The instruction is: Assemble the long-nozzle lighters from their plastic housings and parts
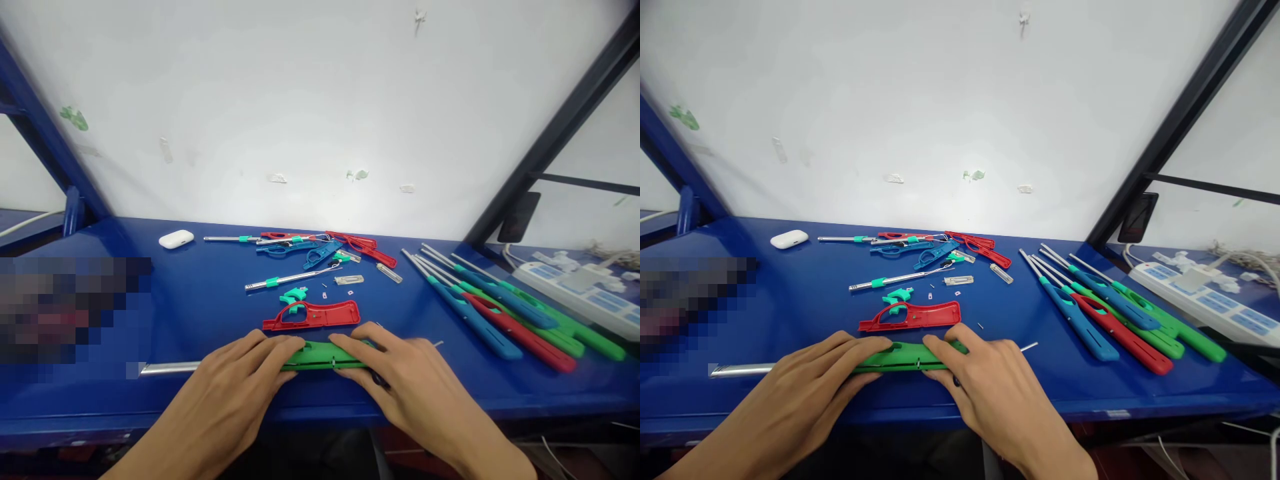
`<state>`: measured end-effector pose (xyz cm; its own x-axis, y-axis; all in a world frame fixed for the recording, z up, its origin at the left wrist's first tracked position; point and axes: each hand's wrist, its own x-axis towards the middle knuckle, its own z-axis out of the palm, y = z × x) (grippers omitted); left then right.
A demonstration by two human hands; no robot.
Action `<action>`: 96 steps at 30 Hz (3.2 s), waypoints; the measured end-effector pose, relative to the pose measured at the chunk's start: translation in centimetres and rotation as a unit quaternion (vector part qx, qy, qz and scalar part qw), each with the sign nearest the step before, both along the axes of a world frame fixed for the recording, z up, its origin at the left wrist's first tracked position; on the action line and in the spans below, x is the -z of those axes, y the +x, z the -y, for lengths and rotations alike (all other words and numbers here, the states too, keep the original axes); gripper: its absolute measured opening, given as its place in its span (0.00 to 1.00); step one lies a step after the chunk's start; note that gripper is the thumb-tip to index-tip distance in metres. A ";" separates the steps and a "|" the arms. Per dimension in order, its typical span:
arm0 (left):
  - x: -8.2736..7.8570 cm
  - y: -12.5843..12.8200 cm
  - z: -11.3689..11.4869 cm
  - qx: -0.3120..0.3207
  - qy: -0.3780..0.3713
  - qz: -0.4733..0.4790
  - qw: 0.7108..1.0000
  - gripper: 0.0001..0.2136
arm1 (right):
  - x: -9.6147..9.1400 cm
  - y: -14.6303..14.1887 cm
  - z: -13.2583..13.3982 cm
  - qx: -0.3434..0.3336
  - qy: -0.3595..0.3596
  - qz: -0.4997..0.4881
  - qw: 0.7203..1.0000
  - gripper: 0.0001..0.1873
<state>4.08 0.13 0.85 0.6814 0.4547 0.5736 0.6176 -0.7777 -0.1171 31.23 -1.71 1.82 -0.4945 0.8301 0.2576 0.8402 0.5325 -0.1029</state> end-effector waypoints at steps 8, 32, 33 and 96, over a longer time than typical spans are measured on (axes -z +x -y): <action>0.1 -0.1 -0.2 0.047 -0.009 0.070 0.996 0.08 | -0.3 0.1 0.1 0.000 -0.010 -0.012 1.000 0.17; 0.4 -1.0 -0.7 0.016 -0.064 0.097 0.993 0.07 | -0.6 6.5 -2.0 0.064 0.009 -0.146 0.987 0.18; 0.5 -1.0 -0.7 0.017 -0.068 0.094 0.993 0.07 | -0.1 6.9 -2.5 0.057 0.024 -0.130 0.990 0.18; -0.6 -2.9 0.0 0.022 -0.205 0.036 0.978 0.11 | 0.6 -0.6 -0.2 -0.043 -0.083 -0.172 0.981 0.12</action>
<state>1.18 0.09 1.45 0.6694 0.6282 0.3966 0.5782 -0.7757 0.2528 30.59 -1.49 1.24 -0.4725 0.8334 0.2867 0.6931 0.5523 -0.4632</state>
